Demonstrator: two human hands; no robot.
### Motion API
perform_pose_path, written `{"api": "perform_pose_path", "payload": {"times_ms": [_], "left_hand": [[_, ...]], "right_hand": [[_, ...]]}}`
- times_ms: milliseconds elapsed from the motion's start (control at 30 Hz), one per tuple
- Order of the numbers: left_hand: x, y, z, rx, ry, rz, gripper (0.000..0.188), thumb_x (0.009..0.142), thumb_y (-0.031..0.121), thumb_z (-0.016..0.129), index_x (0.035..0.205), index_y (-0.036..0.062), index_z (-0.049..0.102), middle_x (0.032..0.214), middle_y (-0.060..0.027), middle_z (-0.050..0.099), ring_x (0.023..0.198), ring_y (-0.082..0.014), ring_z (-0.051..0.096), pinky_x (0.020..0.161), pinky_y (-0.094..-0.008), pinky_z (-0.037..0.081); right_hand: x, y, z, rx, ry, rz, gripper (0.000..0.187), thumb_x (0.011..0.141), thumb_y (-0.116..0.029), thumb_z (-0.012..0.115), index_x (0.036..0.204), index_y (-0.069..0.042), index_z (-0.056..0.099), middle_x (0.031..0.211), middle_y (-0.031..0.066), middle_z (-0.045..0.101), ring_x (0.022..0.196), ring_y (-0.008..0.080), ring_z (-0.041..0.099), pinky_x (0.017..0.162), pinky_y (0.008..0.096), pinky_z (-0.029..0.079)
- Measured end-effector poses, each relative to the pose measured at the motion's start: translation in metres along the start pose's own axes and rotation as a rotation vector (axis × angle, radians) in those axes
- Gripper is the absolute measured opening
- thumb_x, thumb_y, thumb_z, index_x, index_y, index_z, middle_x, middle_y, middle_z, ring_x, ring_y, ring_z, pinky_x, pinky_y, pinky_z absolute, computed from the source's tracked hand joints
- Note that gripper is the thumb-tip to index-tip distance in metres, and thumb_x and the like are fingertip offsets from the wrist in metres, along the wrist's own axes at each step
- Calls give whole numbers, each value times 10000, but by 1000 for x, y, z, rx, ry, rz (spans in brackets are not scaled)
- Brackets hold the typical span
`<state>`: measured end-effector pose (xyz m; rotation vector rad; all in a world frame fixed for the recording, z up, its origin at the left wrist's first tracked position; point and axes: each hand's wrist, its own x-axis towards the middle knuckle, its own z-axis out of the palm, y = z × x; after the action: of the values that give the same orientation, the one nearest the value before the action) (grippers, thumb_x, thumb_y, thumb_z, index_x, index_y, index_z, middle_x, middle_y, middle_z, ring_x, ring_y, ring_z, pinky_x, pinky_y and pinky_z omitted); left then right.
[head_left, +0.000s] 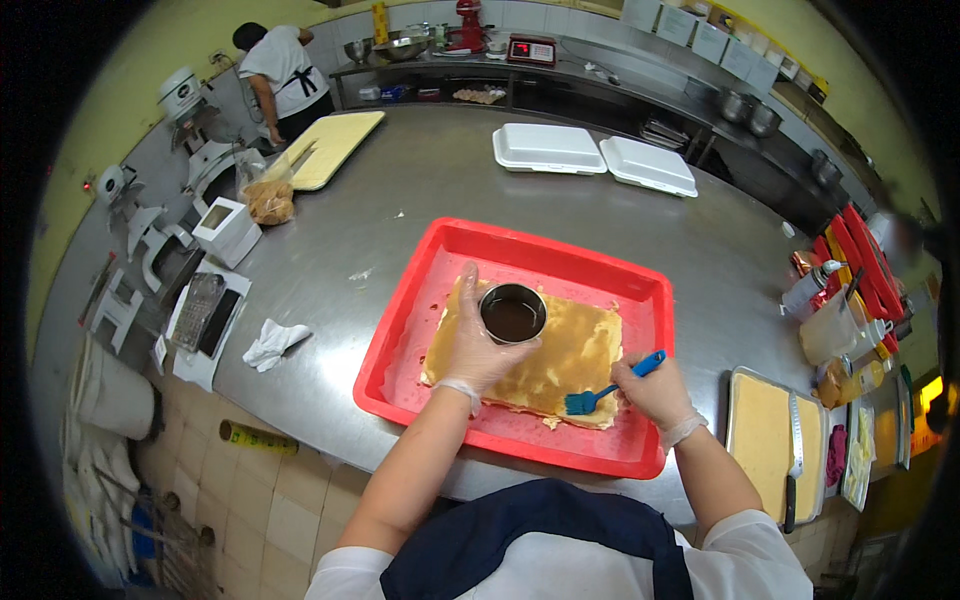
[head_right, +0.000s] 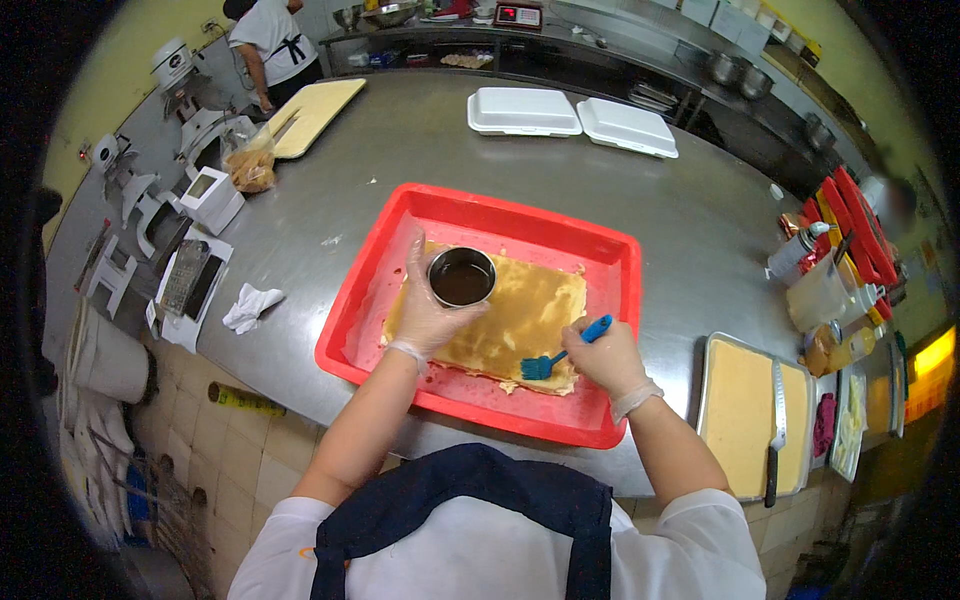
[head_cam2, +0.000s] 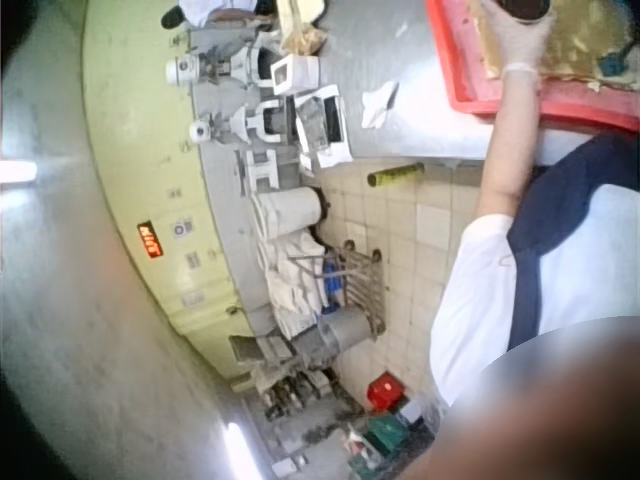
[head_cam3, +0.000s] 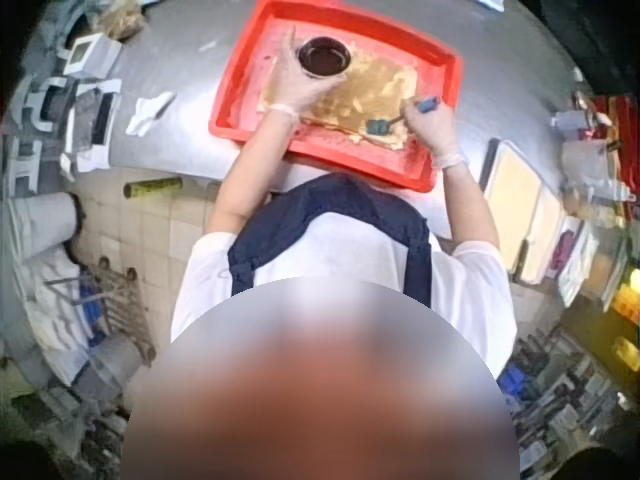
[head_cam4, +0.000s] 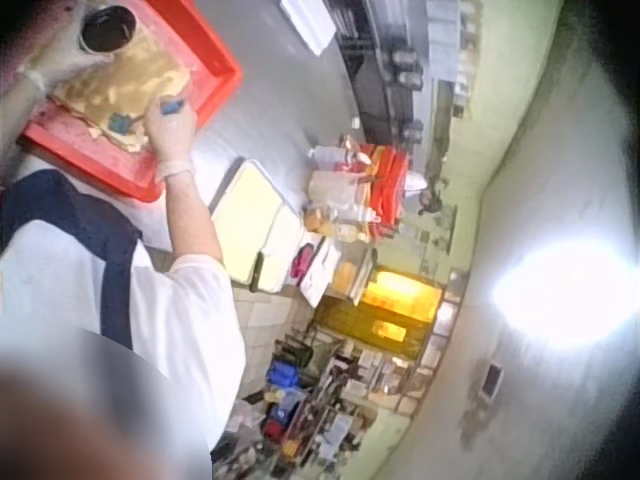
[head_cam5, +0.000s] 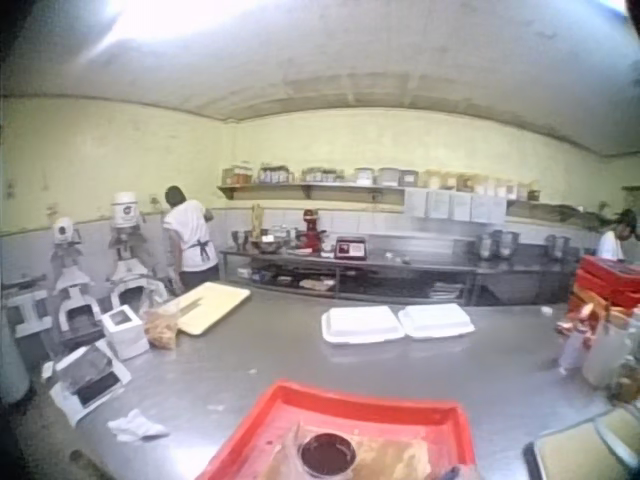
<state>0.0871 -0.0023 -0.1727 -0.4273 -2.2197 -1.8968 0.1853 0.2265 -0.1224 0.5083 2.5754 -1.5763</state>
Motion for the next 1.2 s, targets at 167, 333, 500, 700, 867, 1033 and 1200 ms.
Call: {"api": "perform_pose_path", "payload": {"times_ms": [167, 333, 500, 700, 867, 1033, 1200], "left_hand": [[-3, 0, 1, -116, -108, -26, 1256, 558, 104, 876, 1487, 130, 30, 1245, -122, 498, 1184, -253, 504, 1029, -382, 407], [-5, -4, 2, -105, -230, 50, 1296, 539, 114, 895, 1487, 145, 12, 1237, -120, 504, 1164, -262, 521, 1018, -382, 417], [-9, -10, 10, -131, -363, 114, 1325, 519, 112, 908, 1492, 167, 11, 1252, -131, 490, 1164, -255, 523, 1014, -379, 422], [-11, -14, 6, -75, -386, 177, 1347, 525, 113, 908, 1495, 199, -23, 1255, -129, 478, 1181, -264, 505, 1023, -394, 413], [-6, -18, 8, -144, -356, 60, 1363, 514, 117, 913, 1496, 204, -28, 1262, -125, 475, 1190, -264, 497, 1036, -395, 402], [-5, -17, 8, -162, -334, 64, 1353, 516, 127, 916, 1497, 192, -13, 1254, -118, 480, 1190, -257, 498, 1041, -390, 398], [-7, -11, 6, -60, -324, 54, 1349, 515, 145, 917, 1497, 172, -7, 1264, -134, 478, 1186, -270, 505, 1042, -390, 396]], "right_hand": [[-9, 0, -16, 41, 57, -30, 220, 850, -199, 623, 784, 7, 660, 621, 45, 616, 554, 103, 581, 529, 262, 467], [-13, -21, -29, 501, 225, -345, 183, 894, -182, 616, 818, -18, 647, 695, 19, 615, 609, 90, 550, 555, 252, 446], [-6, -25, 12, 239, 78, -533, 182, 911, -159, 588, 813, -15, 641, 708, 33, 603, 626, 103, 559, 583, 241, 455], [-4, -29, 18, 414, -22, -282, 211, 894, -216, 630, 855, -12, 667, 754, 48, 643, 653, 104, 597, 581, 221, 467], [-27, -29, -29, 434, 151, -157, 224, 883, -211, 628, 817, 1, 655, 714, 45, 638, 629, 84, 587, 561, 214, 469], [-33, -5, -15, 187, 155, -25, 232, 863, -211, 633, 789, 7, 663, 640, 37, 626, 589, 85, 581, 547, 236, 466], [-26, 9, 4, 138, 121, -108, 237, 853, -221, 632, 796, 5, 673, 616, 63, 620, 581, 107, 588, 552, 283, 463]]}}
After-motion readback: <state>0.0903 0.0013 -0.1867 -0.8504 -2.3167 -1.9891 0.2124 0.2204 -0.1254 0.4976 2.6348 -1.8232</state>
